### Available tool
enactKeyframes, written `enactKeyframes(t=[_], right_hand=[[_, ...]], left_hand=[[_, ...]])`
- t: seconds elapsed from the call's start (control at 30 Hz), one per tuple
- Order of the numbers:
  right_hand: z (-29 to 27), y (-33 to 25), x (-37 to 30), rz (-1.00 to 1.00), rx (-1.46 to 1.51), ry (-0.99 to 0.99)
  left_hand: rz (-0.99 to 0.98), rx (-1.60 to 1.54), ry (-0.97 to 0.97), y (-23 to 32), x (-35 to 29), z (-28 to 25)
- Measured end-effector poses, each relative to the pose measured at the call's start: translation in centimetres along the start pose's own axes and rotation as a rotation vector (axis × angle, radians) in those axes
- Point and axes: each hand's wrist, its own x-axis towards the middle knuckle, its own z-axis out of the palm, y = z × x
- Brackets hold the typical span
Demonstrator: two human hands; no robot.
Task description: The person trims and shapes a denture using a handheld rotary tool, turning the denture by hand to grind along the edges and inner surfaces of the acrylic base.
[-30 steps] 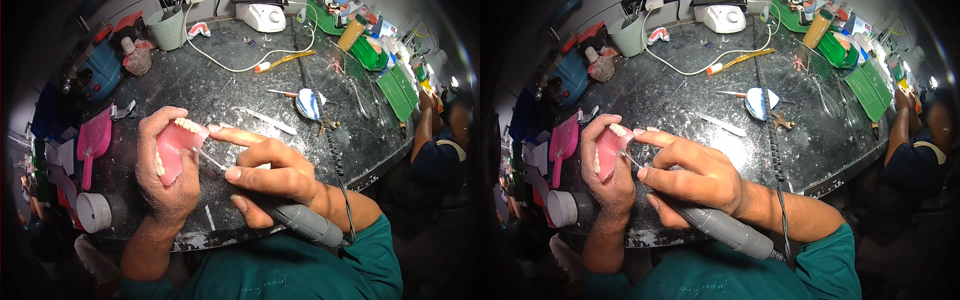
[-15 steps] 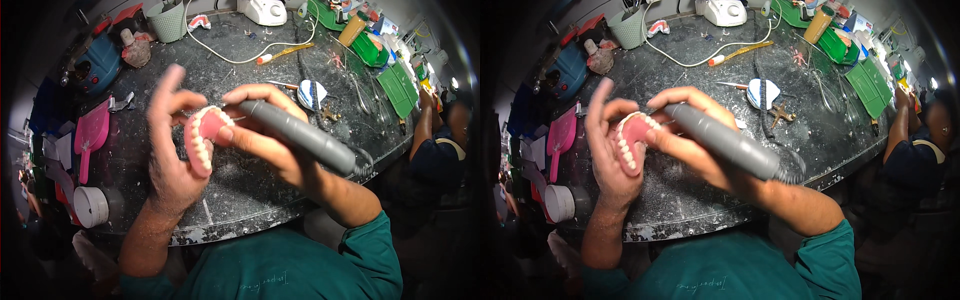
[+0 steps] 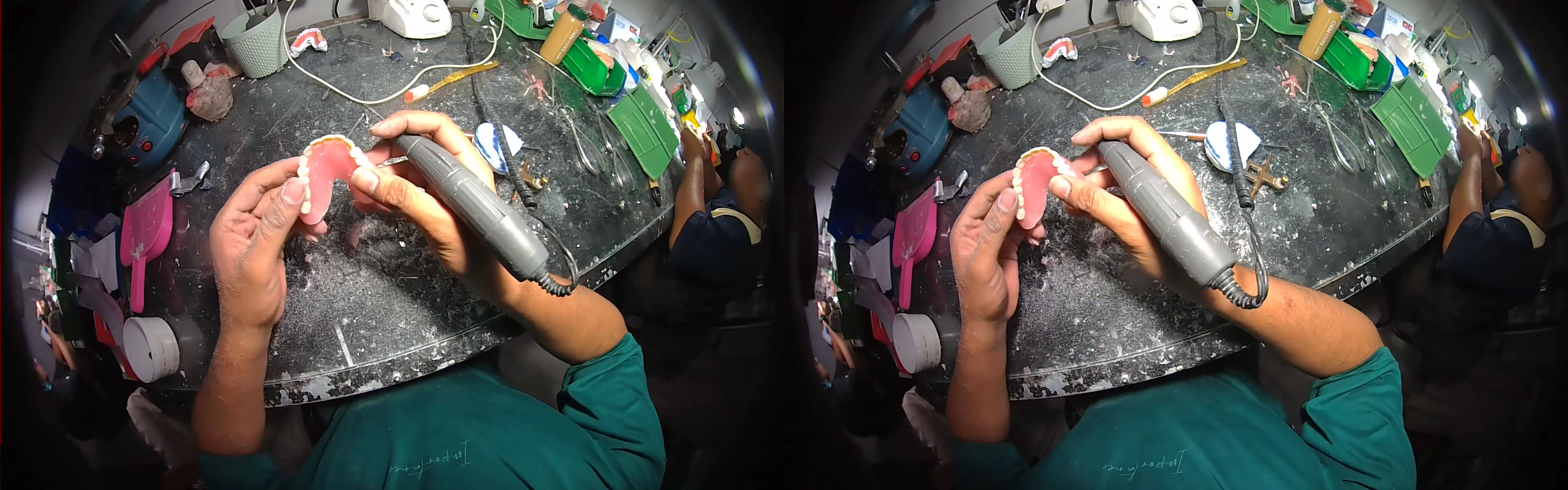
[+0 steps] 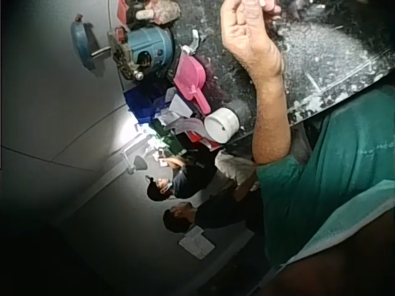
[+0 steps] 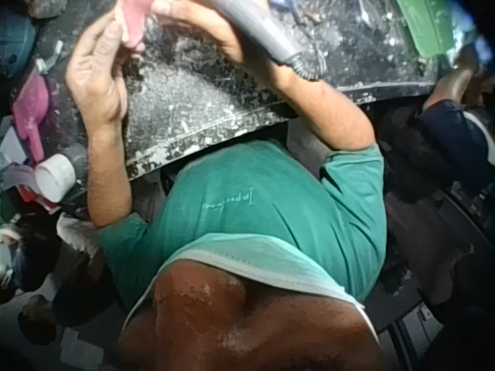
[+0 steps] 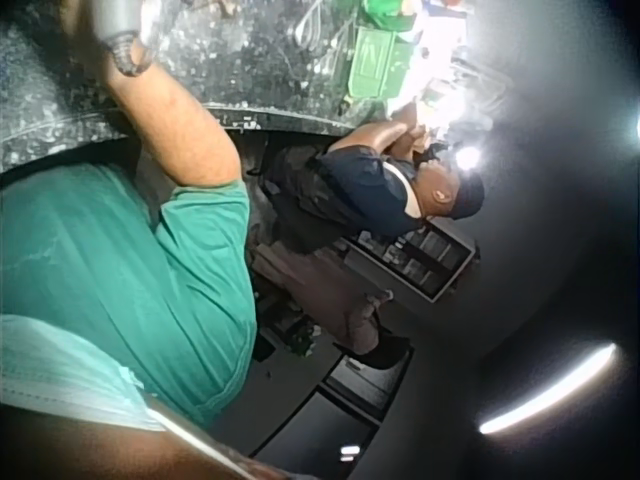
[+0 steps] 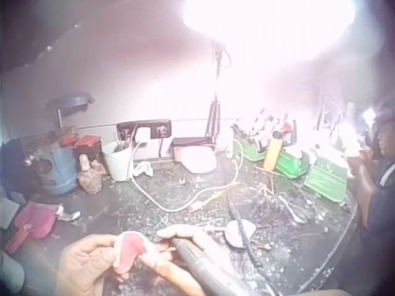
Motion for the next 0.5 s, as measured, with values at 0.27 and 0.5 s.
enactKeyframes(t=[0.27,0.5], right_hand=[[-0.2,-1.6,-0.6,-0.166,-0.111,0.029],[-0.6,-0.4,-0.2,-0.843,-0.561,-0.196]], left_hand=[[-0.241,-0.333,0.003,0.2,0.1,-0.4],[-0.318,-0.528,0.095,0.3,0.2,-0.3]])
